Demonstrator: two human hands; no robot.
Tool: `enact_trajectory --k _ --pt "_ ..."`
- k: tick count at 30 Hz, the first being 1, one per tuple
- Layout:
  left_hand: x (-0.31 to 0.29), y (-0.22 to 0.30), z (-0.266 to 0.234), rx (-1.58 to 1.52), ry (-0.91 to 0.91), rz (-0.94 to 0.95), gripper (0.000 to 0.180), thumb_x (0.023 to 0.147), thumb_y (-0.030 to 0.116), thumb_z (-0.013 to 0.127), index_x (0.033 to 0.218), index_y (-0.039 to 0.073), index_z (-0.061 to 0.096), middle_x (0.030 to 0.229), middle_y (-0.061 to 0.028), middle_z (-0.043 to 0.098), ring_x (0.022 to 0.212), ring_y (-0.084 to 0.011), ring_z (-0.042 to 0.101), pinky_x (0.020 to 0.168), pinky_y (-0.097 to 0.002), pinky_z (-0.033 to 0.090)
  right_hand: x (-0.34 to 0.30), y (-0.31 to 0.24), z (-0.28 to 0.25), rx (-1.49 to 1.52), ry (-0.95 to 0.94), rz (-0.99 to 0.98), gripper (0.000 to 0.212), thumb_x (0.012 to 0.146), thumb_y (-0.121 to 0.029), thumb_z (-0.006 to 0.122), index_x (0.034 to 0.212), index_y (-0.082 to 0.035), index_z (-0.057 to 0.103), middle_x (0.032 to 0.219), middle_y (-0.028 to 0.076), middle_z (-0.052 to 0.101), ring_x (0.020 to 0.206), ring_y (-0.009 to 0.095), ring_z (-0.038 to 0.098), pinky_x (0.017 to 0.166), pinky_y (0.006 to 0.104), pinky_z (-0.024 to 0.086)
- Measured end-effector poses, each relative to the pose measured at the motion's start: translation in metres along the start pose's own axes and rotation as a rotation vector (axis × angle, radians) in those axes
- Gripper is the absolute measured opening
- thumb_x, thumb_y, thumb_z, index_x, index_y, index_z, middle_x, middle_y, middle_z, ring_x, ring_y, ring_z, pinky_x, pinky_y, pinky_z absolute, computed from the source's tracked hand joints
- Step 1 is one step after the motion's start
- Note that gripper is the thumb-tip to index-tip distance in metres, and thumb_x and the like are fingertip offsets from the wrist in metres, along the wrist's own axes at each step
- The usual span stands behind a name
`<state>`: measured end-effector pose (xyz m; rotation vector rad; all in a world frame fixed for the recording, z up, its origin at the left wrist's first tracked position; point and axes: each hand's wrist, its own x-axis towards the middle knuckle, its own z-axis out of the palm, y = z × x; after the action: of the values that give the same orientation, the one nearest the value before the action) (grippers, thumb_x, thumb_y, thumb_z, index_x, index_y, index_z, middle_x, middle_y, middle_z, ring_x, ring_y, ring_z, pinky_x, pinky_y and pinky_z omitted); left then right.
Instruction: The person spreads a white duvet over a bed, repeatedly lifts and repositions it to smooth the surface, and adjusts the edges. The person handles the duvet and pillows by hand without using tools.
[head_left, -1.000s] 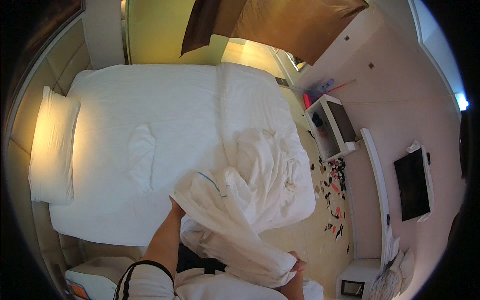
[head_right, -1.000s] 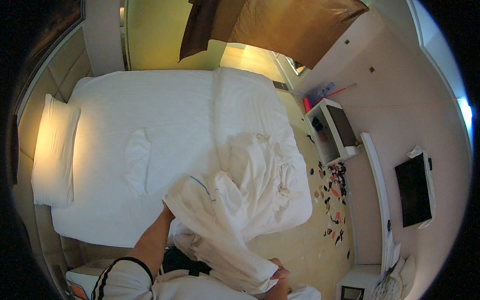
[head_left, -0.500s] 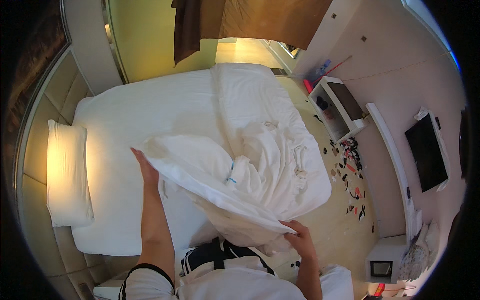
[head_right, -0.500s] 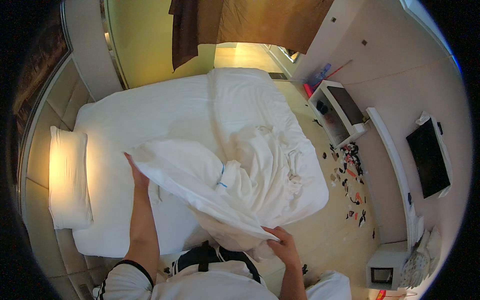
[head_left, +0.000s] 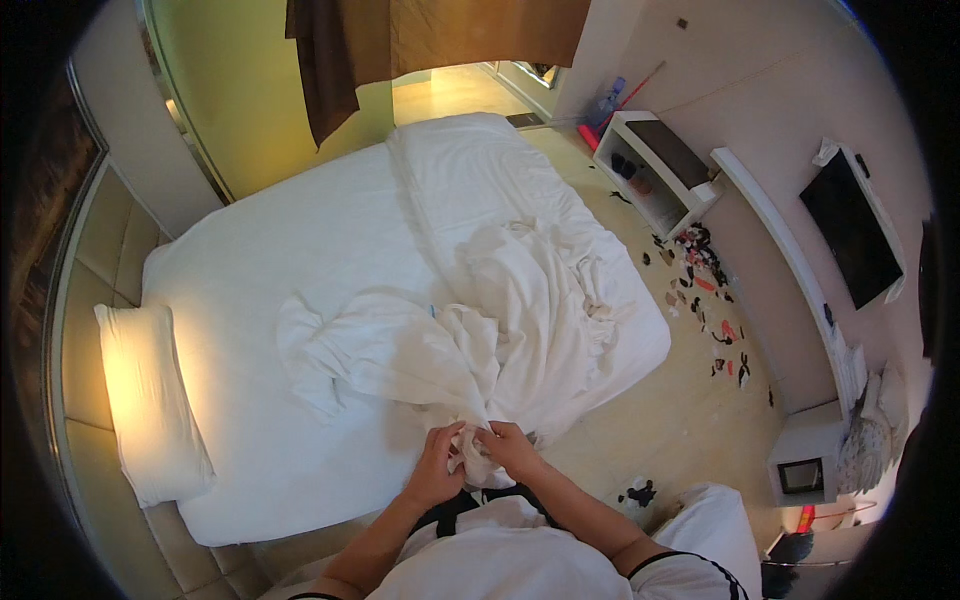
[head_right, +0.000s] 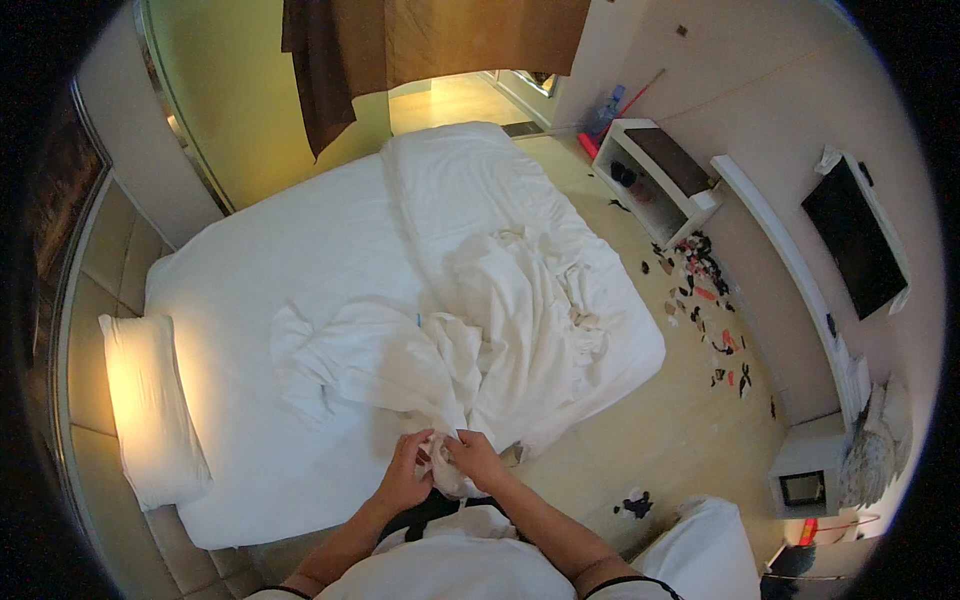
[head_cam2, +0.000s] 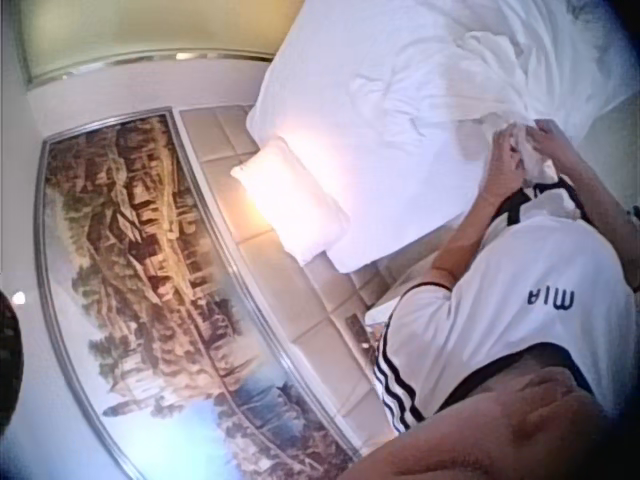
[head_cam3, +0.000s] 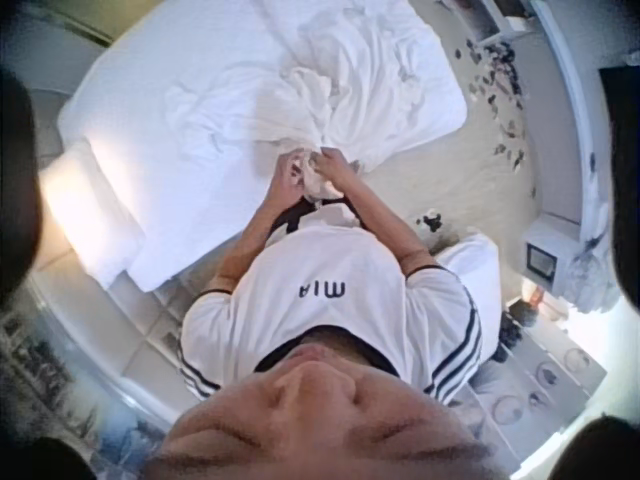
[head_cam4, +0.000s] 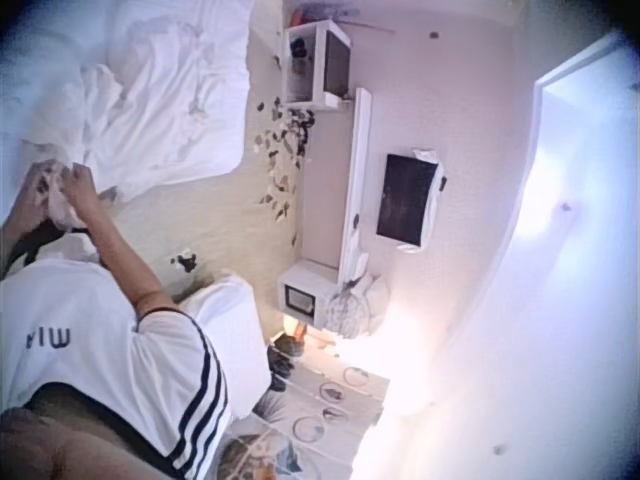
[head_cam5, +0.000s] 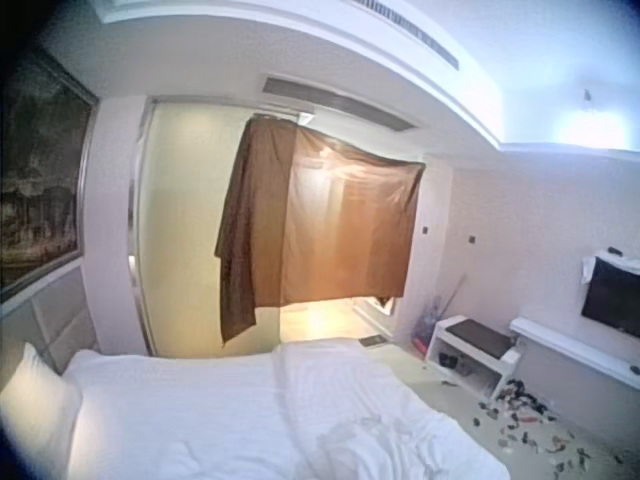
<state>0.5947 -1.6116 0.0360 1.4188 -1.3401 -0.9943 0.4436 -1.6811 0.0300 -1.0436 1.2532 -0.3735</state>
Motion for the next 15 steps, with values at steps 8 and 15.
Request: enact_trajectory --k 8,15 --pt "-0.008 0.024 -0.039 0.421 -0.031 0.45 0.03 0.059 0.0 0.064 0.089 0.005 0.057 0.102 -0.0137 0.058 0.089 -0.0325 0.055 0.08 -0.0404 0.045 -0.007 -0.024 0.003 -0.138 -0.044 -0.068 0.026 0.083 -0.02 0.061 0.071 0.003 0.057 0.065 0.007 0.053 0.061 0.015 0.048 0.056 0.0316 0.04" --pt "-0.037 0.034 -0.089 0.149 0.085 -0.208 0.029 0.063 0.001 0.068 0.091 -0.001 0.06 0.084 -0.0113 0.065 0.077 -0.0191 0.061 0.071 -0.0296 0.049 -0.008 -0.05 -0.029 -0.392 0.428 -0.692 0.021 0.08 -0.016 0.066 0.074 0.002 0.055 0.072 0.021 0.053 0.067 0.034 0.054 0.061 0.0391 0.043"
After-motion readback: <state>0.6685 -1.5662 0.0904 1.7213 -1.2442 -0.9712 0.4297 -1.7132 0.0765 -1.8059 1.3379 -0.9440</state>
